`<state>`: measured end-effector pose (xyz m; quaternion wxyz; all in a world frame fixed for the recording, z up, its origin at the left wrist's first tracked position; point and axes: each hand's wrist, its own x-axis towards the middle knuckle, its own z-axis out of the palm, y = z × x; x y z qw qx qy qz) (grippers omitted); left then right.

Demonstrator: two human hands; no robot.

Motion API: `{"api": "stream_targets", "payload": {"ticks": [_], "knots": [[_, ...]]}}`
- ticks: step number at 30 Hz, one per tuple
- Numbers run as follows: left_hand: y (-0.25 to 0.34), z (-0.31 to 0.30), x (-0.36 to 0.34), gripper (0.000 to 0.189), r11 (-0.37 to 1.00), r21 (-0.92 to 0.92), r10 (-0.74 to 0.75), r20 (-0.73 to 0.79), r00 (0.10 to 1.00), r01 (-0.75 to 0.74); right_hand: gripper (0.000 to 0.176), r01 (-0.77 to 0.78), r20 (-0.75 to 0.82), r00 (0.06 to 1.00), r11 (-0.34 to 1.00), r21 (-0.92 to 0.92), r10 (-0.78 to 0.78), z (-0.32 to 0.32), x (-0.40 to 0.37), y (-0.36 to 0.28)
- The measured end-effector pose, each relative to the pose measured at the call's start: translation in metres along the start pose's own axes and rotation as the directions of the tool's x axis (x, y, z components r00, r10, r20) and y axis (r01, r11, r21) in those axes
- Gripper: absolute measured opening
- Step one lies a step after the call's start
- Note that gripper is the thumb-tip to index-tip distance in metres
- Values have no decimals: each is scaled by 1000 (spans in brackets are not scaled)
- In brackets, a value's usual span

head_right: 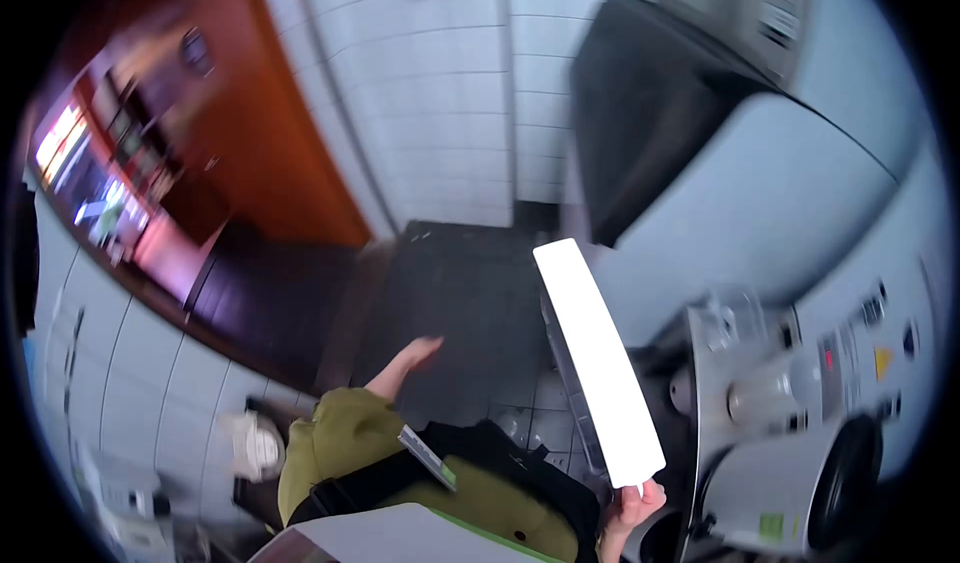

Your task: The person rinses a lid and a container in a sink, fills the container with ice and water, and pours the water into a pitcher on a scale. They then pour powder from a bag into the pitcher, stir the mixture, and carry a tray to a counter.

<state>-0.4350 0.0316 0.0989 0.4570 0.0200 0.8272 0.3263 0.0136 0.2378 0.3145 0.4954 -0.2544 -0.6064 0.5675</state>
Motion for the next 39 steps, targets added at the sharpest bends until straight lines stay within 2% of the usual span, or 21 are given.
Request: {"api": "stream_targets", "payload": {"ticks": [1,2,3,4,6,9,12,13,16,19,21,23,24,25,27,28,30,32,34,37,39], "knots": [[-51,-17,-34,47,882,403,-169,-213,962,245,28,-38,49,998,997,67,35,19,18,9],[-97,-27,-81,44,542,677,-249,-437,864,498,28,-90,94,993,988,128,78,39,29,15],[-148,-41,-107,39,675,582,-257,-391,884,454,28,-78,47,996,986,148,72,73,39,19],[-230,-46,-86,34,841,334,-303,-360,883,425,32,-145,196,974,974,172,111,109,55,12],[-273,-39,-123,41,863,-316,-438,-78,895,395,28,-178,335,936,964,195,105,179,71,22],[-325,-44,-113,54,780,-394,-386,308,870,486,26,-287,525,843,925,250,120,295,80,38],[-299,-102,-108,56,886,-386,-277,4,961,257,30,-360,569,810,887,289,144,425,67,54],[-324,-123,-69,49,991,59,129,-298,946,-117,30,-382,603,785,876,294,140,469,60,59],[-258,-246,-71,44,997,-80,-39,-470,882,2,31,-387,707,699,887,254,103,592,43,66],[-241,-369,-36,38,926,-106,235,-586,775,-361,31,-454,791,600,865,214,119,719,23,79],[-210,-460,-42,29,827,-272,194,-683,704,-492,32,-496,833,544,838,227,96,803,8,89],[-175,-539,-51,19,484,-317,6,-931,366,-816,33,-526,865,494,824,212,93,887,-6,106],[-144,-577,-72,14,262,-208,-160,-972,170,-942,33,-558,885,455,806,197,98,932,-16,108],[-126,-611,-92,10,159,-36,-172,-985,8,-987,33,-589,907,412,784,196,83,976,-26,116],[-115,-676,-120,9,164,371,54,-929,-367,-914,32,-626,943,330,757,188,39,1069,-49,128],[-112,-709,-127,11,-101,480,184,-852,-490,-871,32,-649,948,316,738,181,45,1117,-58,133],[-106,-788,-145,25,-405,474,539,-567,-623,-782,32,-645,983,172,747,161,-63,1215,-72,140],[-99,-858,-158,49,-331,347,687,-549,-476,-877,32,-622,991,75,771,134,-111,1305,-95,125],[-105,-919,-160,37,-332,184,701,-608,-373,-925,33,-602,988,-16,791,111,-152,1394,-120,107],[-135,-995,-153,27,-309,204,555,-754,-350,-929,33,-654,977,-83,750,97,-199,1519,-169,93],[-178,-1057,-132,22,-286,293,556,-724,-408,-912,33,-691,963,-125,718,87,-237,1601,-215,102]]}}
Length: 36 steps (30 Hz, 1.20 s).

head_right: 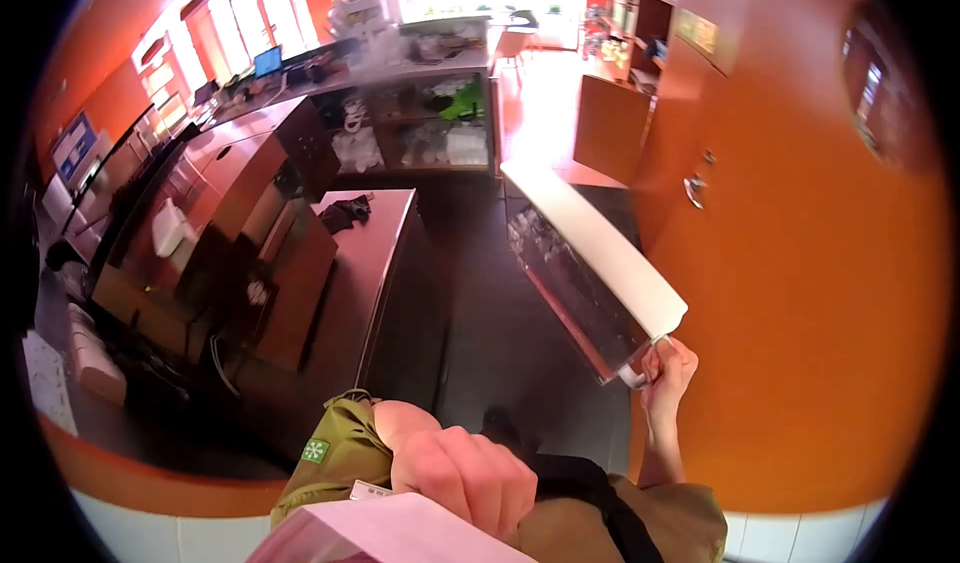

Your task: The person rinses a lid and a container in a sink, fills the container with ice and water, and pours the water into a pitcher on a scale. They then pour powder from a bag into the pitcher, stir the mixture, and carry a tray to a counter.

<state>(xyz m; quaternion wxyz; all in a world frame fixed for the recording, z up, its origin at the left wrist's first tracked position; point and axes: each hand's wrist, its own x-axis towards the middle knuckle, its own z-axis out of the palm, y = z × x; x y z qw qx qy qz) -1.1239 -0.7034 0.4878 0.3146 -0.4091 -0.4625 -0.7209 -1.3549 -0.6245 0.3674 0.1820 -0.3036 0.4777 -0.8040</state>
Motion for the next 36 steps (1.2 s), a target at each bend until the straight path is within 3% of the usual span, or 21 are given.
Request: {"api": "stream_targets", "payload": {"ticks": [2,6,8,10,13,15,17,19,20,21,22,23,25,27,29,32,36], "knots": [[-17,-72,11,21,993,115,34,54,998,-40,33,23,15,1000,1000,7,-23,13,74,39],[-27,-219,43,24,979,178,45,268,962,-95,34,14,57,998,994,110,-21,65,216,109],[-27,-285,75,24,971,211,56,268,962,-116,36,-22,114,993,985,172,3,89,287,137],[-25,-344,103,24,977,197,41,232,972,-88,38,-25,139,990,991,131,6,121,348,167],[-27,-449,127,25,992,104,33,349,937,-74,38,11,149,988,993,114,-28,166,436,221],[-18,-532,134,28,987,141,-124,408,904,72,36,-74,218,975,984,161,38,198,495,254],[-6,-621,133,28,956,253,-240,390,889,148,33,-83,270,961,990,112,50,235,556,285],[17,-714,117,33,814,553,-273,90,958,180,32,-89,364,930,993,72,57,276,619,317],[30,-746,104,29,726,566,-266,-294,918,391,32,-108,398,915,992,66,73,297,649,334],[46,-776,95,26,630,513,-191,-625,757,583,32,-135,439,893,989,60,95,320,680,351],[56,-808,86,23,568,489,9,-808,589,662,32,-163,484,868,985,57,116,343,707,369],[66,-837,74,21,530,435,232,-900,369,728,32,-194,530,836,980,48,139,368,734,387],[102,-880,37,20,536,397,485,-867,113,745,31,-259,608,774,964,53,174,427,784,429],[142,-898,3,21,664,387,575,-811,-107,640,31,-308,673,717,949,68,185,497,817,467],[183,-914,-27,22,637,429,684,-698,-212,641,32,-329,716,670,943,51,196,565,839,511],[257,-962,-52,23,505,446,829,-488,-272,739,32,-460,777,588,883,96,222,672,860,577],[395,-1078,-58,31,308,486,888,-455,-65,818,30,-512,830,494,858,37,259,822,866,640]]}}
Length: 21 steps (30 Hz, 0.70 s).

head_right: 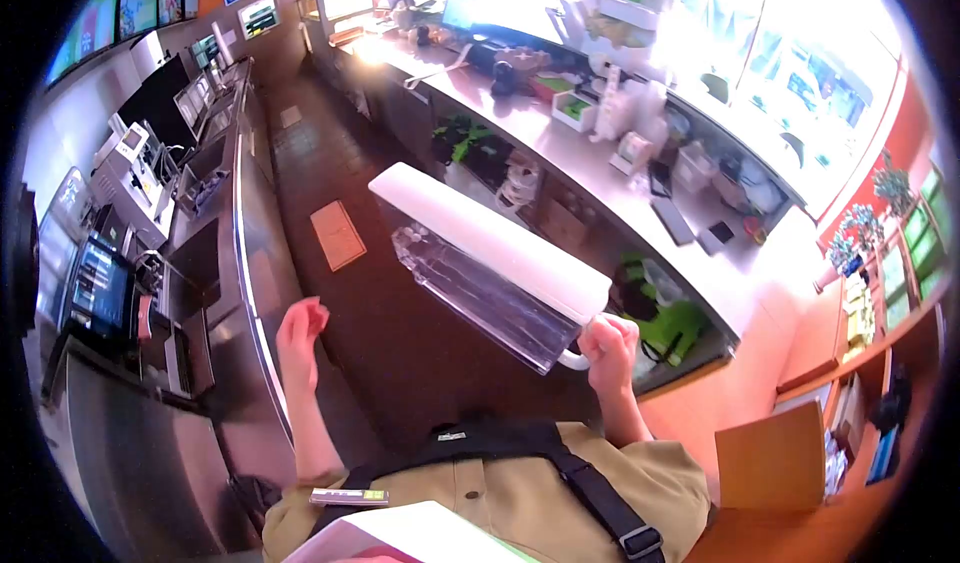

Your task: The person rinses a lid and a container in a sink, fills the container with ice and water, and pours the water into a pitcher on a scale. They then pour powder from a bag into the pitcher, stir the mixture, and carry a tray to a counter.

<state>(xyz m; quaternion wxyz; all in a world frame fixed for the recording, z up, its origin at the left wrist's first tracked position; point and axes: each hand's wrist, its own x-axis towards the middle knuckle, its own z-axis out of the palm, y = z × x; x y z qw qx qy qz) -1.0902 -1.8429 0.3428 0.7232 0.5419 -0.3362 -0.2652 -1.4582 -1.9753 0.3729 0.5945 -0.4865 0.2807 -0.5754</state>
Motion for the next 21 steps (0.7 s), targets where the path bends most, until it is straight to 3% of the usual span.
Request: {"api": "stream_targets", "payload": {"ticks": [3,6,7,9,11,13,16,20,21], "knots": [[-29,39,149,50,996,-30,88,85,992,-86,29,-54,71,996,998,-23,56,46,100,38],[-59,65,290,76,997,19,71,119,990,-74,29,-75,161,984,997,-17,77,94,201,92],[-82,63,339,82,997,-6,77,23,997,-77,31,-64,205,976,997,-43,72,111,236,112],[-106,44,425,74,980,-175,136,225,965,-97,30,-104,239,963,991,-88,122,145,302,150],[-134,12,500,76,980,-179,126,224,966,-86,29,-188,301,937,982,2,179,175,374,193],[-129,15,554,76,964,-227,127,-72,989,-141,27,-184,385,902,980,-72,197,214,447,223],[-137,-14,642,74,966,-109,208,-197,958,-232,30,-306,536,789,949,-80,300,281,560,270],[-146,-66,746,70,980,-119,79,-495,865,-157,32,-305,667,671,940,-150,324,382,701,358],[-163,-94,774,67,971,-118,120,-505,855,-206,31,-317,690,645,937,-149,328,407,730,383]]}}
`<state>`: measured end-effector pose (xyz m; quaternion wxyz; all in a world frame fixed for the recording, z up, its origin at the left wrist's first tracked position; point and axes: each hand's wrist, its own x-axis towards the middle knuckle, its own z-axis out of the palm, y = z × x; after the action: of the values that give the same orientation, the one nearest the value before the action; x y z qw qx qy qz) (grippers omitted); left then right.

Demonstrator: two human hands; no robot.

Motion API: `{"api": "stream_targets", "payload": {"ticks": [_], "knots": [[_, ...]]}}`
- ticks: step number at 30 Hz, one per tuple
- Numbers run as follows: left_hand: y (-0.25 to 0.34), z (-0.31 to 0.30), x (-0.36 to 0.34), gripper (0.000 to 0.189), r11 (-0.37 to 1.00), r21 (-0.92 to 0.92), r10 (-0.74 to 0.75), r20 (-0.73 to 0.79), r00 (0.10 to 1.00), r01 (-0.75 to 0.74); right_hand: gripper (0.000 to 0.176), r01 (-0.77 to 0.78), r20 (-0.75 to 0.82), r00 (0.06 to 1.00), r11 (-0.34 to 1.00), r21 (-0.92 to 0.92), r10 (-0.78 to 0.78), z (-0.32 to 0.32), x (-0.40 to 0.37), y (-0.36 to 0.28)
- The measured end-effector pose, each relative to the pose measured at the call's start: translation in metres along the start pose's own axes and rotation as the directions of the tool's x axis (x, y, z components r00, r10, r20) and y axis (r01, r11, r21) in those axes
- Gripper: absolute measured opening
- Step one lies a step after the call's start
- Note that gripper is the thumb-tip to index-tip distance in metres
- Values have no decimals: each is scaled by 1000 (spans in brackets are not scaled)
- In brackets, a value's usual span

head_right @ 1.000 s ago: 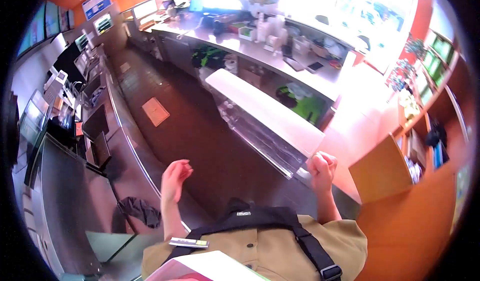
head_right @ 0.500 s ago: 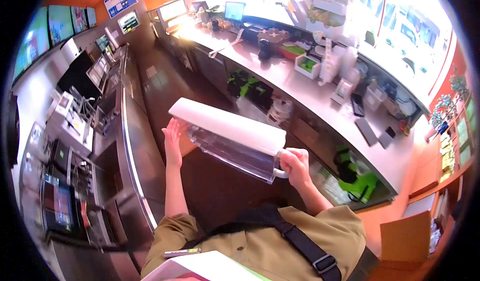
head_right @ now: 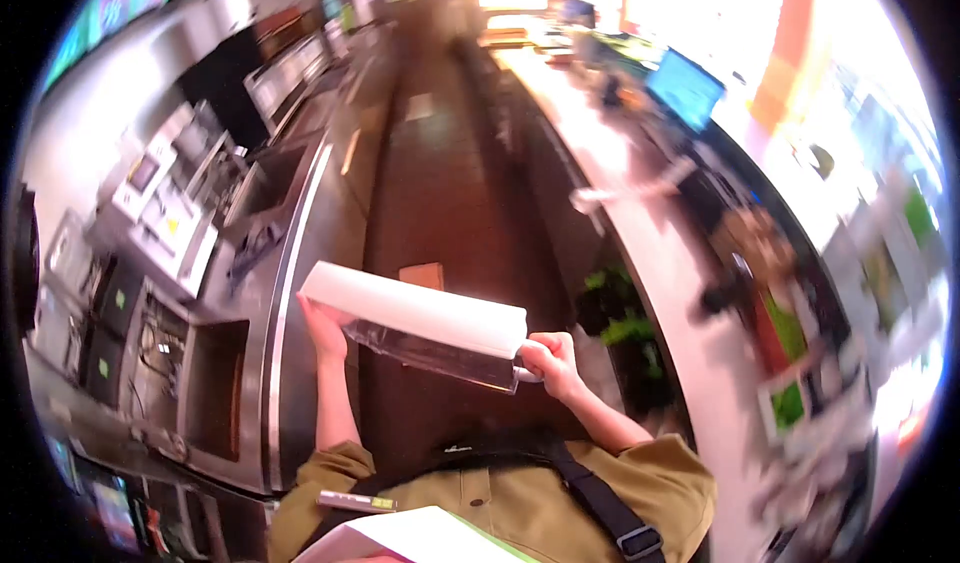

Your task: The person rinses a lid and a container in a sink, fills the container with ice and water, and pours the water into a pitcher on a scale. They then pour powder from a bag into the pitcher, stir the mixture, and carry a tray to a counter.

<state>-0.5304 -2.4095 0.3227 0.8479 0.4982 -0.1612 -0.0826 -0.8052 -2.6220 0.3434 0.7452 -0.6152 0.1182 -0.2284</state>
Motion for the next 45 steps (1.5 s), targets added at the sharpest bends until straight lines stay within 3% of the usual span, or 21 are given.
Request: {"api": "stream_targets", "payload": {"ticks": [5,6,11,15,20,24,25,26,28,29,30,32,33,34,35,36,37,40,41,42,45], "knots": [[-54,-5,165,66,998,49,48,-162,986,-41,22,-53,30,998,995,88,50,-7,211,55],[-57,4,209,65,994,70,91,-174,981,-80,23,-49,129,991,999,17,47,-16,253,66],[-105,19,413,65,1000,5,-24,-52,998,24,32,-156,183,966,977,-147,182,-15,443,60],[-163,40,576,64,997,25,-67,-58,996,69,26,-24,-2,1000,998,50,24,-7,593,93],[-223,57,775,63,999,19,-24,-59,998,26,23,66,15,998,995,73,-67,-18,809,124],[-230,55,932,63,987,87,143,-59,988,-138,29,92,92,992,996,-21,-90,-7,998,124],[-228,56,971,64,976,89,210,-134,968,-200,34,97,103,991,992,-75,-89,0,1046,124],[-222,49,998,71,990,57,133,-72,989,-129,31,120,86,989,992,-34,-117,6,1094,135],[-237,-3,1068,77,969,91,218,109,970,-229,23,60,155,985,991,116,-77,21,1187,153],[-232,-19,1097,80,950,196,187,261,947,-241,20,32,197,979,989,144,-60,31,1237,164],[-231,-40,1124,66,883,349,229,265,937,-315,17,5,234,971,984,176,-47,43,1286,177],[-233,-82,1169,48,855,470,156,175,972,-222,26,177,356,909,974,142,-217,78,1379,204],[-236,-95,1195,42,862,448,213,102,972,-236,27,290,238,923,953,91,-303,107,1422,223],[-239,-108,1215,36,871,427,253,31,967,-242,29,269,258,926,961,66,-277,128,1461,238],[-241,-125,1229,43,722,671,287,-65,956,-171,32,248,277,928,968,41,-249,150,1500,253],[-246,-130,1251,49,795,526,402,-82,912,-304,36,125,450,884,991,45,-131,173,1550,258],[-249,-137,1263,55,747,594,455,-132,881,-297,35,117,422,900,993,16,-113,202,1594,275],[-264,-161,1289,60,857,470,432,-427,795,-213,36,32,438,899,999,-37,-13,300,1686,295],[-265,-166,1300,59,835,501,474,-442,762,-228,36,-23,531,846,999,-39,41,328,1718,315],[-272,-181,1304,67,878,456,405,-551,729,-143,36,-72,618,782,997,-39,81,356,1750,341],[-289,-215,1323,57,778,629,522,-640,564,-6,33,-17,850,510,989,-147,135,428,1819,392]]}}
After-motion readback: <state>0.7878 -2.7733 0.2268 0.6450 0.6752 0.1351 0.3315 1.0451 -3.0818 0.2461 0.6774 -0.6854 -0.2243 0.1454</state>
